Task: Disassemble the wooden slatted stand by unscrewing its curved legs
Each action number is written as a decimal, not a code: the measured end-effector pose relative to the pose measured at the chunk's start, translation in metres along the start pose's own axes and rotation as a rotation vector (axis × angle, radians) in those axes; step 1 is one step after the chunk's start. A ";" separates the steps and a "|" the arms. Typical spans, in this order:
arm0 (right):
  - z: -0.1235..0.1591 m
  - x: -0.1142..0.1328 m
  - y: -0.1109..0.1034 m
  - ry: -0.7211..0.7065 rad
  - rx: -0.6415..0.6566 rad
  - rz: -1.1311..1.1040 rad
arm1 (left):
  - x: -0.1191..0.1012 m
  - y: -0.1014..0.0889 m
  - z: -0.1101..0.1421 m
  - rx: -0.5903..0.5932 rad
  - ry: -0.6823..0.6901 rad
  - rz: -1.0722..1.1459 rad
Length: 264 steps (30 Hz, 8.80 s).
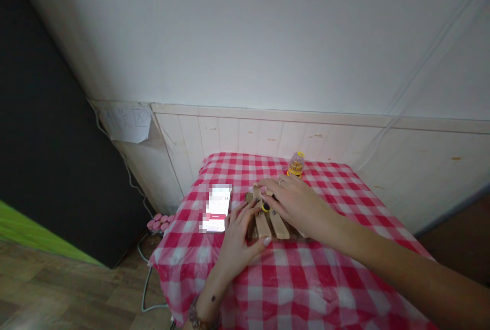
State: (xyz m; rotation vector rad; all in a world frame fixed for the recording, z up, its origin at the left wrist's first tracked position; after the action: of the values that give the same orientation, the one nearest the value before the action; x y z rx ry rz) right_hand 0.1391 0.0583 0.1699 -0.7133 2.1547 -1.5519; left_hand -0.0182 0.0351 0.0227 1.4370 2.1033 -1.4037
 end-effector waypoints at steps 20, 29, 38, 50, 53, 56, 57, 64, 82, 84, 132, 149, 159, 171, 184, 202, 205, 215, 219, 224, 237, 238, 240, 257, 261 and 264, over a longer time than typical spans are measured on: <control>-0.009 0.018 0.017 0.179 -0.029 -0.837 | 0.002 0.002 0.000 0.018 0.000 -0.009; -0.011 0.013 0.007 0.081 -0.119 -0.252 | 0.004 0.003 0.001 0.003 0.016 -0.023; -0.008 0.012 0.000 0.109 -0.060 0.219 | 0.002 0.002 0.001 0.001 -0.005 -0.008; -0.001 0.005 -0.004 0.092 -0.043 -0.216 | 0.002 0.002 0.000 0.004 0.009 -0.014; 0.001 0.002 -0.002 0.076 -0.014 -0.285 | 0.004 0.002 0.001 0.008 0.005 -0.037; 0.004 -0.002 0.001 0.056 -0.013 -0.345 | 0.004 0.003 0.001 0.006 0.007 -0.044; 0.005 -0.004 0.001 0.045 -0.015 -0.360 | 0.004 0.003 0.001 0.006 0.011 -0.041; 0.012 -0.005 0.004 0.044 -0.038 -0.482 | 0.002 0.001 0.001 0.014 0.003 -0.024; 0.008 -0.020 0.022 0.102 -0.071 -0.553 | 0.002 0.000 0.000 0.017 0.008 0.014; 0.009 -0.018 0.022 0.076 -0.094 -0.570 | 0.002 0.000 0.001 0.015 0.003 0.008; 0.040 -0.081 0.032 0.312 0.213 0.374 | 0.009 0.004 0.007 -0.020 -0.018 0.029; 0.041 -0.095 0.063 0.207 0.239 0.299 | 0.010 0.005 0.007 -0.012 0.003 0.017; 0.049 -0.091 0.049 0.170 0.222 0.269 | 0.012 0.005 0.008 -0.011 0.009 -0.010; 0.037 -0.081 0.043 0.319 0.248 0.326 | 0.008 0.004 0.006 0.004 -0.023 0.010; 0.051 -0.106 0.068 0.202 0.220 0.090 | 0.008 0.004 0.005 0.028 -0.012 -0.008; 0.046 -0.086 0.040 0.352 0.263 0.349 | 0.005 0.002 0.005 0.015 -0.005 -0.015; 0.044 -0.086 0.043 0.320 0.268 0.334 | 0.006 0.003 0.005 0.015 -0.008 -0.012; 0.045 -0.099 0.056 0.240 0.240 0.167 | 0.006 0.003 0.005 0.014 0.003 -0.003; 0.048 -0.101 0.060 0.214 0.229 0.066 | 0.006 0.002 0.005 0.020 0.003 0.001; 0.052 -0.110 0.050 0.250 0.171 -0.166 | 0.005 0.002 0.004 0.013 -0.005 -0.008; 0.072 -0.190 0.073 0.396 0.288 0.065 | 0.005 0.002 0.005 0.013 -0.014 0.001; 0.073 -0.189 0.076 0.398 0.291 0.067 | 0.005 0.002 0.005 0.015 -0.013 0.001; 0.073 -0.186 0.080 0.400 0.289 0.069 | 0.005 0.002 0.005 0.019 -0.014 -0.001; 0.060 -0.093 0.040 0.250 0.313 0.111 | 0.007 0.003 0.005 0.013 -0.011 0.008; 0.055 -0.093 0.043 0.232 0.381 0.092 | 0.006 0.003 0.005 0.007 -0.007 0.000; 0.054 -0.094 0.042 0.199 0.411 0.053 | 0.006 0.003 0.005 0.005 -0.002 -0.002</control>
State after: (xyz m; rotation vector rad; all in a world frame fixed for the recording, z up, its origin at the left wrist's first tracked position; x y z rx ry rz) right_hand 0.2379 0.0855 0.1152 -0.3773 1.8694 -2.0218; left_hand -0.0197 0.0349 0.0145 1.4343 2.1024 -1.4112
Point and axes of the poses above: each hand's wrist, its own z-axis away from the middle knuckle, its own y-axis out of the palm, x = y × z, the point moved 2 cm from there along -z, towards the middle knuckle, and after that the axes turned 7 degrees about y, right-handed, at the moved point
